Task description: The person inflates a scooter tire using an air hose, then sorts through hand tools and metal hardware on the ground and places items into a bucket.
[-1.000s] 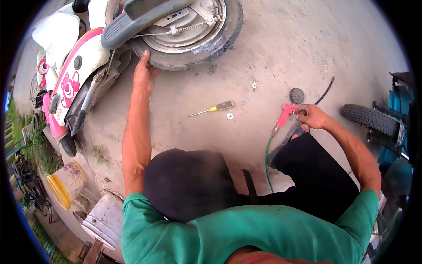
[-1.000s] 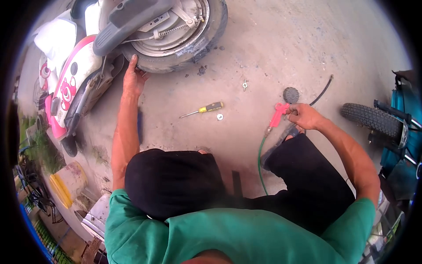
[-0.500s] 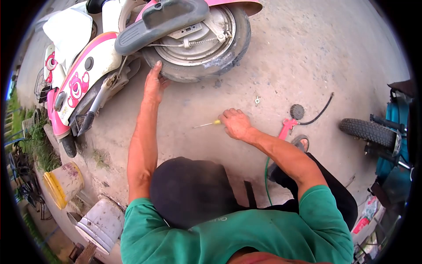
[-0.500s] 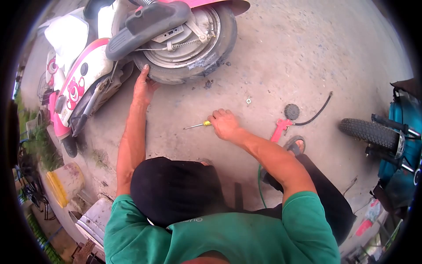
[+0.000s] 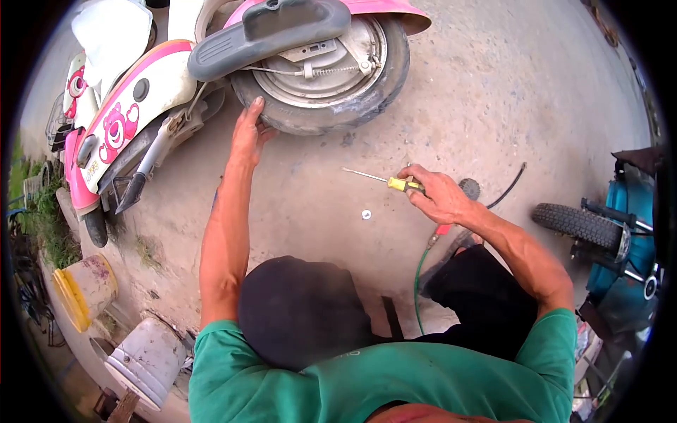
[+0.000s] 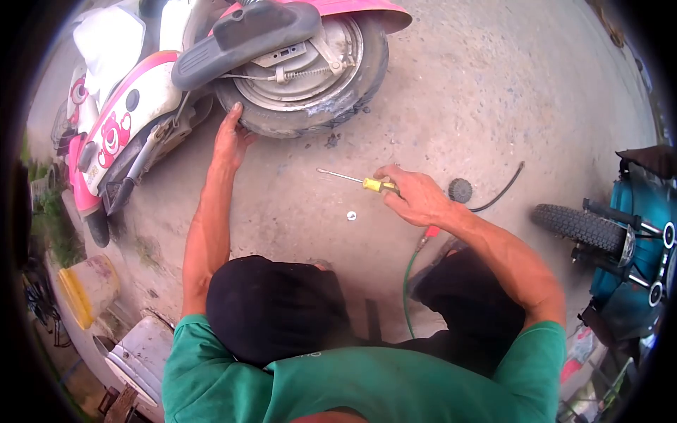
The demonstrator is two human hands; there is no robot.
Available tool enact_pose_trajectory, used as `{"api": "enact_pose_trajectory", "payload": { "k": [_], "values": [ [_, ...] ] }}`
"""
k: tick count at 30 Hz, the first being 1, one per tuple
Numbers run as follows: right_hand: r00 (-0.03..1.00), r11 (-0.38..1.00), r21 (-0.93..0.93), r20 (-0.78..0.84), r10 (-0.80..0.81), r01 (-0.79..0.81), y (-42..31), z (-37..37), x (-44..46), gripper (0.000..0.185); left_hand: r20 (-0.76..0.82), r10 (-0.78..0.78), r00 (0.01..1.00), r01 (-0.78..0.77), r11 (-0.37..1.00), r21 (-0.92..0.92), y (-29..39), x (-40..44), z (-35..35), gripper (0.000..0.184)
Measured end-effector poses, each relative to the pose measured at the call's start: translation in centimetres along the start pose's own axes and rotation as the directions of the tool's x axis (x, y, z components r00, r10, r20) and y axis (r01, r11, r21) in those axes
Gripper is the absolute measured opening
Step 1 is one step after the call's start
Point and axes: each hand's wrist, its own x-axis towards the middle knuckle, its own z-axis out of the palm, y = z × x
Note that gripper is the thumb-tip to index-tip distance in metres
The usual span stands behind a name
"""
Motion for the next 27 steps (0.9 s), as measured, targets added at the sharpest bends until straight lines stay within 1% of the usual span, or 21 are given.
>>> {"api": "enact_pose_trajectory", "payload": {
  "k": [3, 6, 7, 10, 13, 16, 17, 20, 21, 24, 27],
  "values": [
    [0.981, 0.998, 0.051, -0.191, 0.038, -0.029, -2.3, -4.5, -0.8, 0.044, 0.003, 0.008, 1.000, -0.008, 1.000, -0.018, -0.2, -0.2, 0.2, 0.078],
    [0.909, 1.000, -0.003, -0.417, -0.007, 0.007, -1.9, -5.4, 0.4, 0.044, 0.011, 0.010, 1.000, -0.010, 1.000, -0.026, -0.4, -0.3, 0.3, 0.080],
    [0.888, 0.999, -0.037, -0.461, -0.010, -0.008, -1.7, -5.5, 1.0, 0.044, 0.017, 0.010, 1.000, -0.010, 1.000, -0.027, -0.5, -0.2, 0.2, 0.081],
    [0.887, 0.962, 0.016, -0.383, 0.257, -0.272, -3.5, -6.3, 2.3, 0.042, 0.010, 0.012, 1.000, -0.012, 0.999, -0.031, -0.7, -0.3, 0.1, 0.082],
    [0.858, 0.967, -0.181, -0.509, 0.064, -0.179, -3.3, -4.8, 3.5, 0.042, 0.009, 0.023, 1.000, -0.022, 0.999, -0.036, -0.8, -0.5, 0.4, 0.081],
    [0.866, 0.873, -0.390, -0.496, 0.068, -0.292, -5.7, -4.2, 3.4, 0.041, 0.001, 0.030, 1.000, -0.030, 0.998, -0.047, -1.0, -0.8, 0.7, 0.079],
    [0.854, 0.853, -0.459, -0.519, -0.029, -0.250, -5.1, -3.4, 3.5, 0.043, -0.004, 0.030, 1.000, -0.030, 0.998, -0.053, -1.1, -0.8, 0.8, 0.078],
    [0.867, 0.829, -0.506, -0.495, -0.053, -0.238, -5.8, -2.5, 3.3, 0.045, -0.032, 0.041, 0.999, -0.043, 0.997, -0.071, -1.5, -0.9, 1.1, 0.077],
    [0.862, 0.807, -0.549, -0.496, -0.106, -0.217, -5.6, -1.8, 3.3, 0.050, -0.032, 0.041, 0.999, -0.043, 0.996, -0.075, -1.5, -0.9, 1.2, 0.077],
    [0.874, 0.814, -0.540, -0.478, -0.087, -0.213, -6.1, -0.4, 3.0, 0.052, -0.030, 0.041, 0.999, -0.044, 0.996, -0.079, -1.5, -1.0, 1.2, 0.080],
    [0.886, 0.854, -0.510, -0.436, -0.158, -0.099, -7.1, 1.6, 2.8, 0.055, -0.018, 0.037, 0.999, -0.038, 0.997, -0.066, -1.5, -1.2, 1.2, 0.082]
  ]
}}
